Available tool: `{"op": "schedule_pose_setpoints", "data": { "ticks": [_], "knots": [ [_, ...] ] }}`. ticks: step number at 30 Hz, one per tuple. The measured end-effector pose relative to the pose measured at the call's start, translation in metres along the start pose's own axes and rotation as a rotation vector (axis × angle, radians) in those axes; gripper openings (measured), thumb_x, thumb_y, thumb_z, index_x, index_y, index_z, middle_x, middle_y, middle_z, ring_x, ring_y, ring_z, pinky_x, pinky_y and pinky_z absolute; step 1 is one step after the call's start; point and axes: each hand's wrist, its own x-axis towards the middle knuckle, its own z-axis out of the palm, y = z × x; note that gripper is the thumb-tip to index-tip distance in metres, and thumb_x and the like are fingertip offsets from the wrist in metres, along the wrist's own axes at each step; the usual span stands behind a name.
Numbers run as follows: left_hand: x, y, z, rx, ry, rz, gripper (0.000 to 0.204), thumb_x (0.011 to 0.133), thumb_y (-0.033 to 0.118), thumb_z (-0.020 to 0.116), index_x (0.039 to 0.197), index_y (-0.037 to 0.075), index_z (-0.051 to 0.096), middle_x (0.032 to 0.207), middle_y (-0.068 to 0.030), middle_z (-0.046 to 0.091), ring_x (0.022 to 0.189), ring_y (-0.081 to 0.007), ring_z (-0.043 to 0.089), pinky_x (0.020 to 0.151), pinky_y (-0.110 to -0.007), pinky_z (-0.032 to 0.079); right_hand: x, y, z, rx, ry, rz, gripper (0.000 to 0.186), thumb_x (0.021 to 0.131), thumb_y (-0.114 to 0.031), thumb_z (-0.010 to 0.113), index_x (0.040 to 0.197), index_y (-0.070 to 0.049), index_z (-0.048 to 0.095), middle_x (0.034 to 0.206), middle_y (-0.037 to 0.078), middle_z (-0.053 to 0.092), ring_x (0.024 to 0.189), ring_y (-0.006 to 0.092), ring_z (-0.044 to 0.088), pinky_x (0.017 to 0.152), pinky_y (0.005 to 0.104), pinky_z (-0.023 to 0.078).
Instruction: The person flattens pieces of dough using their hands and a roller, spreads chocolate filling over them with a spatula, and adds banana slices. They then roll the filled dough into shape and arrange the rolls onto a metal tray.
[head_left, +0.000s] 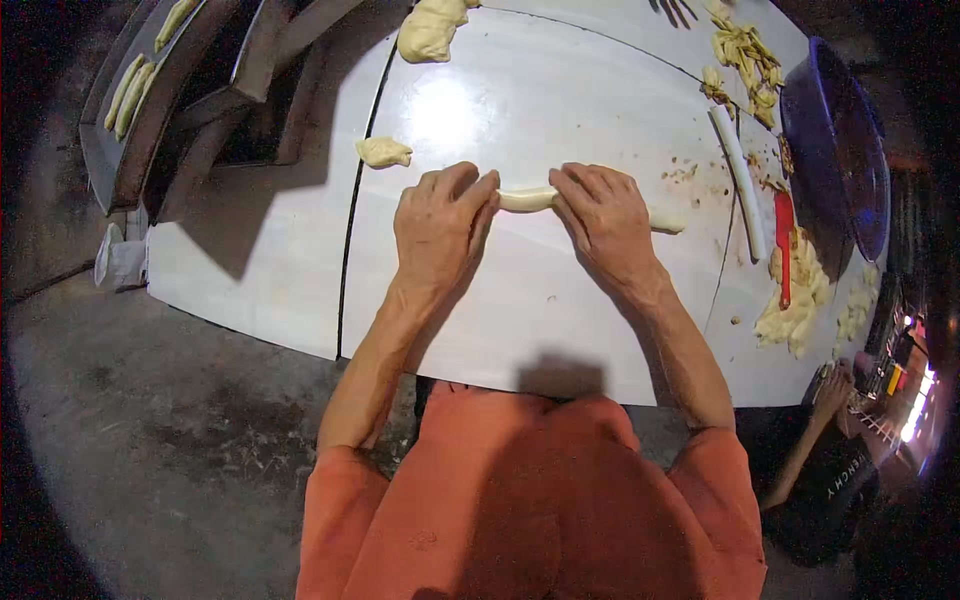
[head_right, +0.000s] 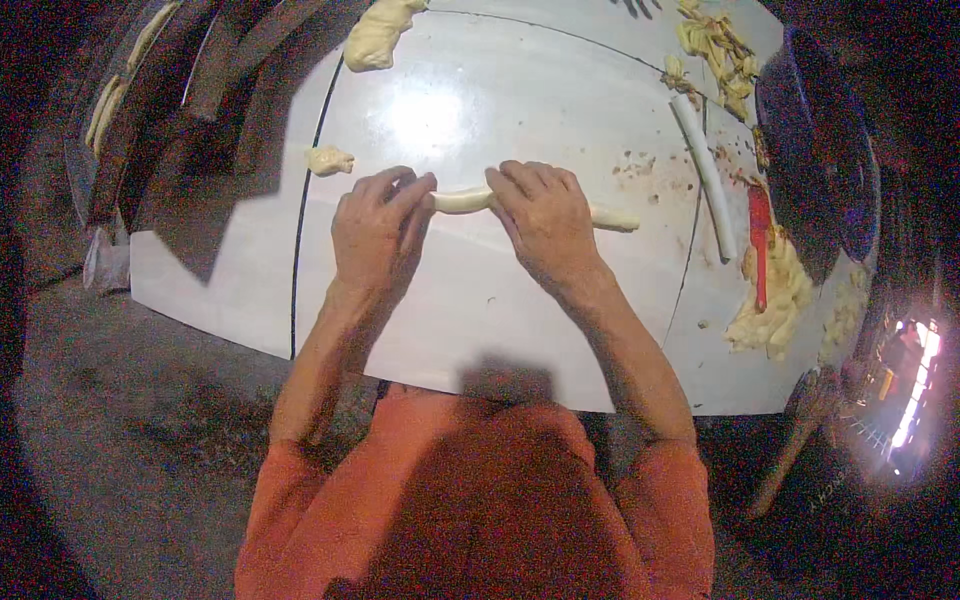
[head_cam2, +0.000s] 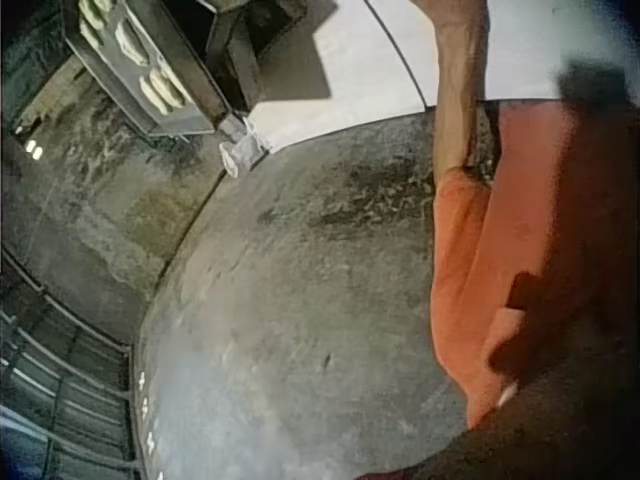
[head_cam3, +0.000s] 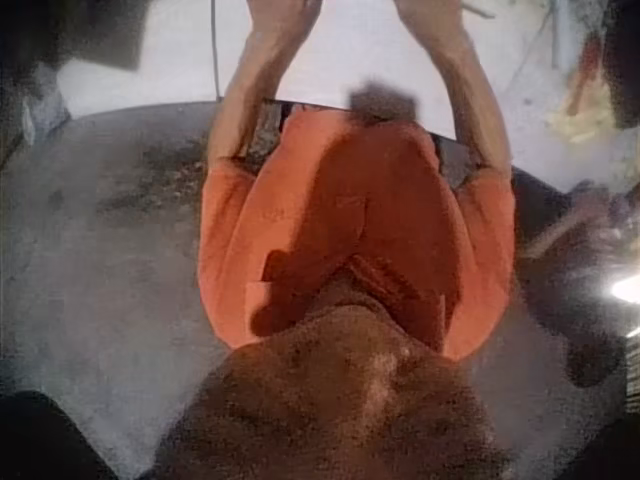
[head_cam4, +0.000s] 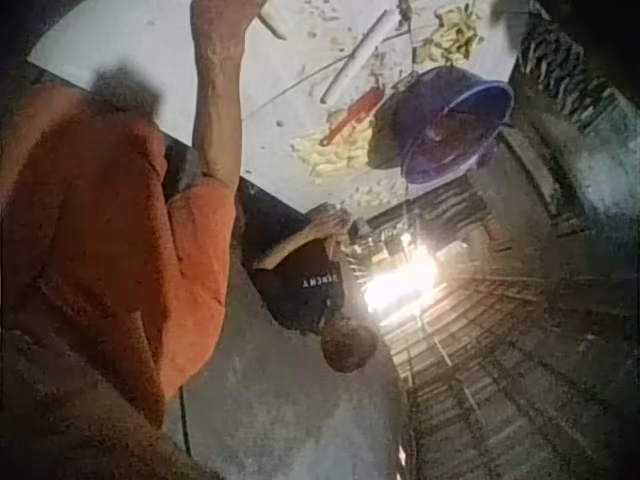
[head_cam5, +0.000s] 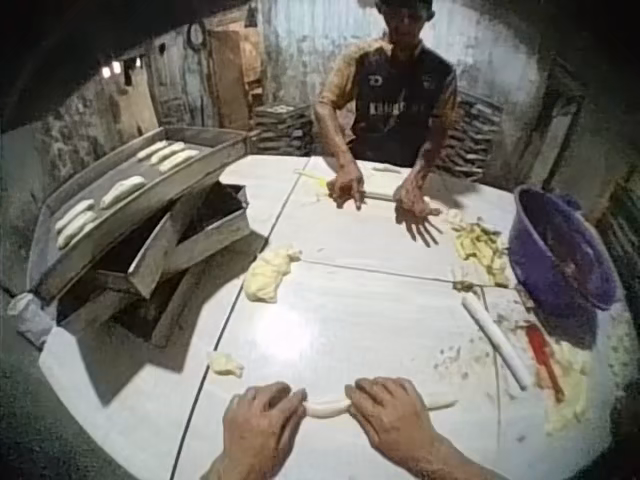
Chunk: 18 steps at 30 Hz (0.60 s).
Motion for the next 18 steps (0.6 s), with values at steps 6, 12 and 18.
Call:
{"op": "schedule_pose_setpoints", "data": {
  "ticks": [6, 12, 18],
  "knots": [
    [-0.001, -0.01, 0.0, 0.0, -0.036, 0.2, 0.031, 0.093, 0.027, 0.071, 0.121, 0.014, 0.073, 0.12, -0.009, 0.065, 0.112, -0.0278, 0.06, 0.095, -0.044, 0.043, -0.006, -0.002, -0.003, 0.097, -0.001, -0.101, 0.038, 0.093, -0.016, 0.067, 0.13, -0.006, 0.062, 0.123, 0.012, 0.068, 0.114, 0.0297, 0.063, 0.095, 0.0456, 0.049],
    [0.02, -0.005, -0.004, -0.131, -0.095, 0.143, 0.019, 0.09, 0.017, 0.072, 0.103, 0.003, 0.072, 0.115, -0.0141, 0.069, 0.114, -0.0324, 0.061, 0.097, -0.047, 0.045, 0.025, 0.001, -0.018, 0.266, -0.164, 0.062, 0.02, 0.091, -0.014, 0.068, 0.107, -0.002, 0.069, 0.103, 0.016, 0.07, 0.096, 0.0318, 0.068, 0.084, 0.043, 0.052],
    [0.054, 0.008, -0.008, -0.314, -0.272, 0.176, 0.02, 0.091, 0.013, 0.069, 0.106, 0.0, 0.072, 0.102, -0.0189, 0.073, 0.092, -0.0352, 0.071, 0.082, -0.045, 0.056, 0.021, 0.027, -0.062, 0.506, -0.166, 0.149, 0.023, 0.09, -0.015, 0.063, 0.102, 0.004, 0.071, 0.094, 0.021, 0.069, 0.085, 0.0369, 0.068, 0.076, 0.0439, 0.055]
  ]
}}
